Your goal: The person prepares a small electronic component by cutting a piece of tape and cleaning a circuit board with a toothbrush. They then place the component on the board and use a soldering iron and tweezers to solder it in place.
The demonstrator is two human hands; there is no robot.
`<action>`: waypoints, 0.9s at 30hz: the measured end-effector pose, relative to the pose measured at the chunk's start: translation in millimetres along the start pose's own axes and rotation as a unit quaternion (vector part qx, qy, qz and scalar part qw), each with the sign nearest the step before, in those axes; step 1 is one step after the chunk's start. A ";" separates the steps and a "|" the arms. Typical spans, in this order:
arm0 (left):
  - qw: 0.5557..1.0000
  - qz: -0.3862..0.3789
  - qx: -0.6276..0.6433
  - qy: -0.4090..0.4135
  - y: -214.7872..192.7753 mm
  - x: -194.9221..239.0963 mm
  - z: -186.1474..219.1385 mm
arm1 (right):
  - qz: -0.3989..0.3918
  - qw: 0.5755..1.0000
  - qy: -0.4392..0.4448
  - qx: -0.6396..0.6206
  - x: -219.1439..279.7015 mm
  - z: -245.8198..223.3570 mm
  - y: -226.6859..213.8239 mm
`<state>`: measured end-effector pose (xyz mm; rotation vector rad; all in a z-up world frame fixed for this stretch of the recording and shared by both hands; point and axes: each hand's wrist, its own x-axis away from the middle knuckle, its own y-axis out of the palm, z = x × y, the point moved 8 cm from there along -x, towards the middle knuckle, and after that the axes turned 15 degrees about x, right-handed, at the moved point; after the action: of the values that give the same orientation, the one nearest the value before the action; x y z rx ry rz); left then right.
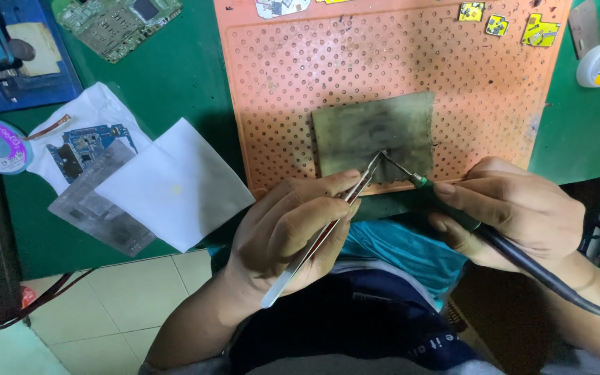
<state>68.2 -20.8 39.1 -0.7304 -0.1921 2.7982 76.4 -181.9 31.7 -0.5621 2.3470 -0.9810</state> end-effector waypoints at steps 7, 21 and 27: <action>1.000 0.002 -0.001 0.002 -0.6 0.9 0.3 | -0.004 1.000 0.001 -0.002 -1.5 -0.4 -1.1; 1.000 0.003 0.009 -0.005 0.9 4.5 0.6 | 0.025 0.998 0.052 -0.021 12.2 7.4 -8.4; 0.999 0.049 0.014 -0.001 -1.6 4.6 8.0 | 0.146 0.972 0.150 -0.110 86.1 38.1 -51.0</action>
<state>60.7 -18.5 44.2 -0.7492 -0.1221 2.8874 41.7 -282.6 20.2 -0.1436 2.7292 -0.7143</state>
